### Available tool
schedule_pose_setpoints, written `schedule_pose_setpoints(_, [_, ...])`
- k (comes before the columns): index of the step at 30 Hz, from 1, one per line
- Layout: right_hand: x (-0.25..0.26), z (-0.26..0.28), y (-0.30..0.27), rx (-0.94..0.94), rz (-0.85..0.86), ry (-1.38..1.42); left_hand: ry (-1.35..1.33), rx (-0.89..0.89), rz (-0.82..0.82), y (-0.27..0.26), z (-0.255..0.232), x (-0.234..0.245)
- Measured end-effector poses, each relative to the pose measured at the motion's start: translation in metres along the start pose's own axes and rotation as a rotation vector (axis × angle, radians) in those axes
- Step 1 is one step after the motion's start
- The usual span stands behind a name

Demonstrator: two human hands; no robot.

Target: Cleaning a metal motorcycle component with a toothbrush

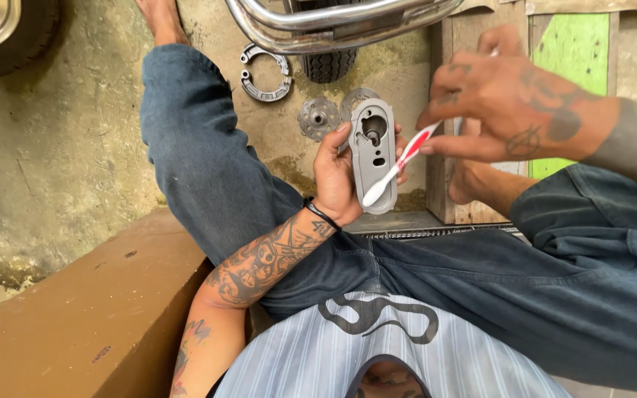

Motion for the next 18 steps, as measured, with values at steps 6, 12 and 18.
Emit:
schedule_pose_setpoints(6, [0.016,-0.032,-0.013,-0.101,-0.105,-0.019,-0.02,0.062,-0.019,0.002,0.004,0.004])
schedule_pose_setpoints(12, [0.017,0.007,0.011,0.02,0.031,-0.159,0.056,0.039,-0.079,-0.002,-0.001,0.017])
schedule_pose_setpoints(18, [0.059,0.034,0.019,0.065,0.007,-0.198,0.135,-0.027,-0.043,-0.015,-0.031,-0.026])
Point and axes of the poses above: each hand's wrist, its own y-axis towards the middle knuckle, its own x-axis out of the back of the hand, z = x × y, the point moved 9 cm from there along y, towards the middle knuckle, and after that the axes turned 2 degrees about z, right-handed, at the moved point
